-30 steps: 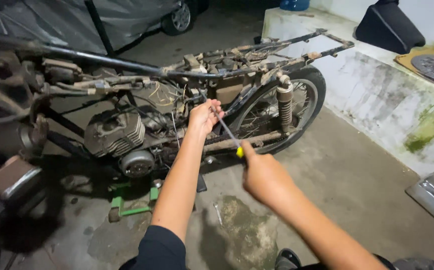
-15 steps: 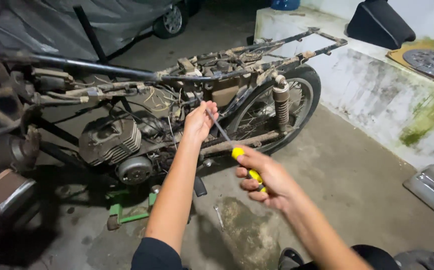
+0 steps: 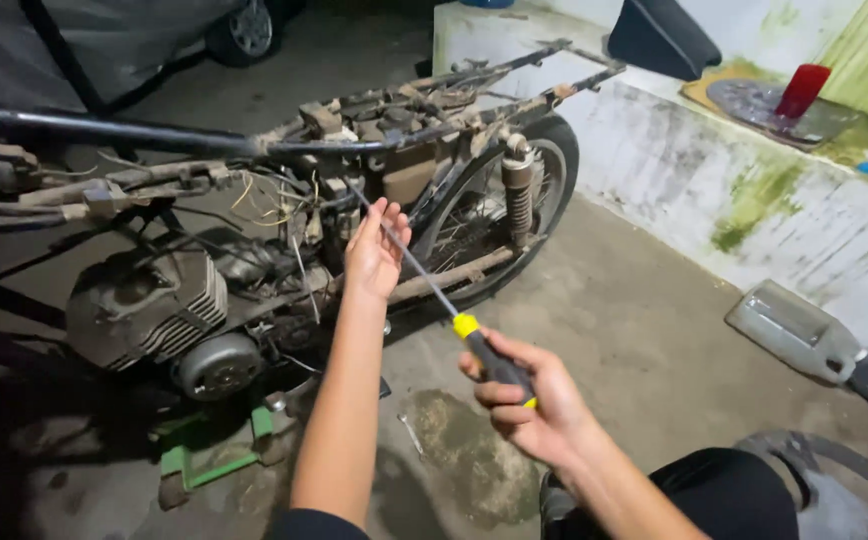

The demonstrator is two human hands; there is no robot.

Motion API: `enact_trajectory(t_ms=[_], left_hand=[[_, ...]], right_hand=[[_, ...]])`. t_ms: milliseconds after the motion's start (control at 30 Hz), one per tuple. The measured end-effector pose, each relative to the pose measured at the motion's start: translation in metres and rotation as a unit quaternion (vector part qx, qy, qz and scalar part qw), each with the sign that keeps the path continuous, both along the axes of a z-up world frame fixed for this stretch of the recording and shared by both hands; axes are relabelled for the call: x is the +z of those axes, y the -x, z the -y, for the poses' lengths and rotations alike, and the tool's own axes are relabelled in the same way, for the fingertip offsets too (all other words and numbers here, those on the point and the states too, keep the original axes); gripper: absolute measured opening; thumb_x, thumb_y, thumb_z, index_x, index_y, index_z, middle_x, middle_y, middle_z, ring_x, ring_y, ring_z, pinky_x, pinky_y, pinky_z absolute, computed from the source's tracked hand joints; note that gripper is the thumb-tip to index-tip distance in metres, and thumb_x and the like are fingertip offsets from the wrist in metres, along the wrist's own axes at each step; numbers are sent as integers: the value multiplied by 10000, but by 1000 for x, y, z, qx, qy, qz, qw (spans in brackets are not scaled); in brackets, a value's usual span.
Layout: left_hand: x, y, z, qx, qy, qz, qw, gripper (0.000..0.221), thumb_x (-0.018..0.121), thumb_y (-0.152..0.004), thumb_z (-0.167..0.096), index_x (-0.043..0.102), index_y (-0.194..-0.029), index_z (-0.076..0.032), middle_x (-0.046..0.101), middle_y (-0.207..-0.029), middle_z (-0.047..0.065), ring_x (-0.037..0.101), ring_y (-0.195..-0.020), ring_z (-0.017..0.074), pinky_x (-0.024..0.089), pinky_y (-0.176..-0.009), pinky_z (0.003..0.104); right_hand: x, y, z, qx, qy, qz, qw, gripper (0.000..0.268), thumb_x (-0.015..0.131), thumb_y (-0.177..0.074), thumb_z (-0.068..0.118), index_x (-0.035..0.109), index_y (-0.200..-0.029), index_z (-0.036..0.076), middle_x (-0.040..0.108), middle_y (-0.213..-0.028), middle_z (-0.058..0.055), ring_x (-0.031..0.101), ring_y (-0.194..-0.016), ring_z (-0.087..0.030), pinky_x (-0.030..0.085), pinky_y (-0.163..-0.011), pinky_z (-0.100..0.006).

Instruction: Inspecting and repairing the electrical wiring harness on a motorcycle frame using a screwdriver and hands

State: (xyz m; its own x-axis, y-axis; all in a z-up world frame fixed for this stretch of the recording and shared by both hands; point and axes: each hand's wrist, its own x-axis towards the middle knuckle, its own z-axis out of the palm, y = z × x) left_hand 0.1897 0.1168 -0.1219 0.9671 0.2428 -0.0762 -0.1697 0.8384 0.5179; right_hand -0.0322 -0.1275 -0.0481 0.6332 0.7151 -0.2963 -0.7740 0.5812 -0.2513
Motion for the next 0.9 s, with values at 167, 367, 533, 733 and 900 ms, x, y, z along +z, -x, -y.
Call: enact_trajectory(t_ms=[167,367,533,733,900], left_hand=[[7,-6,-19,-57,-26,25,998,359,672,-981,-313,674,-1288,-128,751,-1178,91,752,-980,211,644,-816,334],[-12,-15,-16,-97,-21,63,993,327,680,-1002,-300,680,-1273,-117,744,-1218,112,757,-1052,250,671,-855,390],[-15,-10,-19,-85,-8,48,995,310,684,-1000,-311,691,-1254,-132,744,-1234,91,754,-1074,234,671,-865,373],[-16,-7,-20,-61,-15,19,998,321,672,-1005,-356,683,-1262,-164,745,-1236,50,752,-1072,191,663,-844,328],[-12,7,-16,-57,-31,9,998,329,713,-989,-281,673,-1270,-115,748,-1193,120,765,-1018,257,682,-797,370]], right_hand=[[72,8,-23,-62,328,144,932,346,622,-972,207,541,-1308,225,422,-701,-15,285,-414,-26,131,-294,-135],[99,26,-25,21,767,513,385,583,612,-935,257,508,-1508,295,761,-1014,-193,716,-978,-442,596,-811,-494],[55,21,-18,-51,713,524,464,659,694,-848,276,540,-1489,250,663,-1396,-84,639,-1221,-408,534,-1024,-507],[-3,9,-13,26,-63,-4,998,317,543,-1022,261,636,-1230,39,652,-1136,-153,437,-490,-52,347,-321,-109],[75,22,-12,-3,350,229,908,577,552,-1031,322,378,-1573,222,366,-785,9,290,-442,16,204,-269,-73]])
